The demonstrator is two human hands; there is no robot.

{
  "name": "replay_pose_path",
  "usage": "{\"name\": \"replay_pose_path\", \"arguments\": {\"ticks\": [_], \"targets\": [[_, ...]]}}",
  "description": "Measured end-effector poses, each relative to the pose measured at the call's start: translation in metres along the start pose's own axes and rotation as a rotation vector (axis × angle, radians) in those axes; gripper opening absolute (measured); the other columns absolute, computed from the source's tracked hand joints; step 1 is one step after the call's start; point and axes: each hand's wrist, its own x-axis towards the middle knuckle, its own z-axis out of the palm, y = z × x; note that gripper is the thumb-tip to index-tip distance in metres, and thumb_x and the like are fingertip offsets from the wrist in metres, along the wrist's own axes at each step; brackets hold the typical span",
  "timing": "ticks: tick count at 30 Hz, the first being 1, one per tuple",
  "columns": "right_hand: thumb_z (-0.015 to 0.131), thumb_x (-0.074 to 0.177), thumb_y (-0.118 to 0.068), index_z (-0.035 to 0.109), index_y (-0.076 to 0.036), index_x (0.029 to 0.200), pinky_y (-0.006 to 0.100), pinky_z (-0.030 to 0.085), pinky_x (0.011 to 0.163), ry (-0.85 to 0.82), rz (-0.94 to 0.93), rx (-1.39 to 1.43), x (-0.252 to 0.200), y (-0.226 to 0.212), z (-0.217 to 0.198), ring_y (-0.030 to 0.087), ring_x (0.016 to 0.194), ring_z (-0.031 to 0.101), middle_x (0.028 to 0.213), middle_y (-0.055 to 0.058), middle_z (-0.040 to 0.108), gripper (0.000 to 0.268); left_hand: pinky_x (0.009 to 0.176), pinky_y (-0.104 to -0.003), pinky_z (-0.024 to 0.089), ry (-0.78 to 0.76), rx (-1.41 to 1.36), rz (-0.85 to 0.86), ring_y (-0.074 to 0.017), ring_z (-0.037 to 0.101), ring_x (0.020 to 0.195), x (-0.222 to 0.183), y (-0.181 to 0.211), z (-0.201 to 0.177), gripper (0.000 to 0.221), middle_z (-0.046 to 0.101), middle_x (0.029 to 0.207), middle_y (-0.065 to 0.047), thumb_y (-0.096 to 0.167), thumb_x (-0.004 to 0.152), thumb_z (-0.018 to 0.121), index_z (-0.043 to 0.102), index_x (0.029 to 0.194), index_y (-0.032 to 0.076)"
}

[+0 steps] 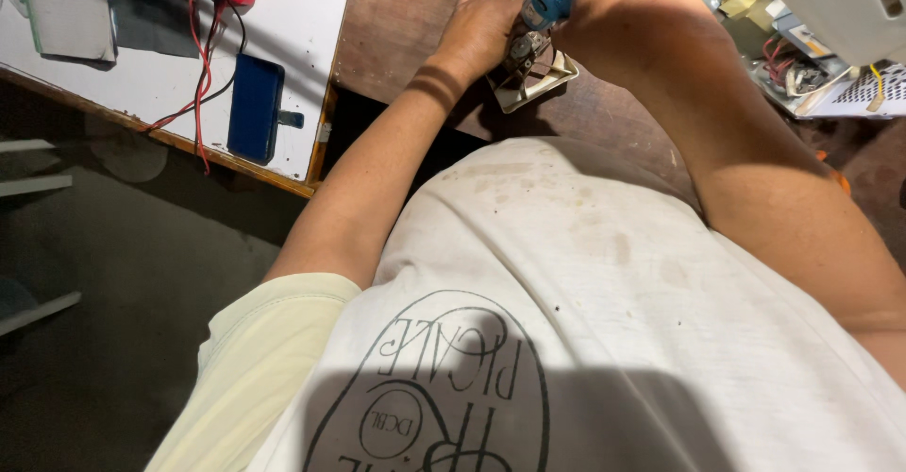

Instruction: The person disassembles and repairs a microwave fan motor by using a screwdriver and pliers to separate the housing, then applies hot glue to secure internal components before reassembling the unit.

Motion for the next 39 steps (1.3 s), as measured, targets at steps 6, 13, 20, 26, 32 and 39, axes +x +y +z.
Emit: {"name": "replay_pose_path", "arguments": {"ticks": [6, 13, 20, 26, 32, 39], "targets": [[0.071, 0.1, -0.013, 0.077, -0.006, 0.12, 0.063, 0.06, 0.078, 0.008, 0.014, 0.005, -0.008, -0.001, -0.004, 0.052, 0.094, 0.077, 0.109, 0.029, 0.081, 0.023, 0.144, -0.07, 0.012, -0.014, 0.015, -0.021, -0.0429, 0.032, 0.177, -0.004, 0.011, -0.009, 0.081, 0.032, 0.19, -0.012, -0.029, 0.095, 0.057, 0.087, 0.146, 0.027], [0.07, 0.106, -0.016, 0.053, -0.003, 0.152, 0.066, 0.054, 0.084, 0.16, 0.033, 0.221, -0.066, 0.025, 0.002, 0.062, 0.103, 0.071, 0.119, 0.039, 0.074, 0.051, 0.136, -0.088, 0.015, 0.009, 0.089, -0.027, -0.0592, 0.032, 0.173, -0.003, 0.019, -0.005, 0.008, 0.034, 0.189, -0.024, 0.01, 0.12, 0.066, 0.065, 0.126, 0.014], [0.074, 0.11, -0.016, 0.054, -0.006, 0.17, 0.049, 0.063, 0.063, 0.284, 0.224, 0.565, -0.105, 0.093, 0.044, 0.031, 0.071, 0.08, 0.093, 0.021, 0.08, 0.064, 0.059, -0.02, 0.051, 0.307, -0.309, -0.197, -0.0053, 0.055, 0.07, 0.019, -0.002, -0.003, 0.021, 0.074, 0.102, 0.005, 0.032, 0.12, 0.059, 0.073, 0.111, 0.019], [0.079, 0.109, -0.016, 0.06, -0.007, 0.164, 0.046, 0.064, 0.072, 0.344, 0.256, 0.623, -0.113, 0.125, 0.086, 0.03, 0.071, 0.079, 0.095, 0.02, 0.079, 0.059, 0.059, -0.035, 0.066, 0.252, -0.175, -0.828, -0.0153, 0.08, 0.07, 0.07, -0.05, -0.02, 0.042, 0.08, 0.075, 0.003, 0.041, 0.104, 0.094, 0.073, 0.074, 0.021], [0.084, 0.103, -0.024, 0.064, -0.014, 0.168, 0.05, 0.057, 0.098, 0.312, 0.322, 0.455, -0.133, 0.125, 0.087, 0.034, 0.095, 0.083, 0.106, 0.014, 0.084, 0.069, 0.064, -0.033, 0.056, 0.306, -0.464, -0.771, -0.0114, 0.065, 0.066, 0.04, -0.045, -0.045, 0.028, 0.08, 0.085, 0.008, 0.051, 0.104, 0.084, 0.082, 0.107, 0.023], [0.087, 0.099, -0.022, 0.064, -0.011, 0.166, 0.05, 0.058, 0.093, 0.277, 0.029, 0.396, -0.11, 0.093, 0.067, 0.033, 0.092, 0.081, 0.141, 0.018, 0.078, 0.072, 0.067, -0.02, 0.06, 0.456, -0.423, -0.402, -0.0064, 0.063, 0.079, -0.059, -0.019, -0.008, 0.019, 0.073, 0.095, 0.006, 0.035, 0.111, 0.078, 0.072, 0.096, 0.025]]}}
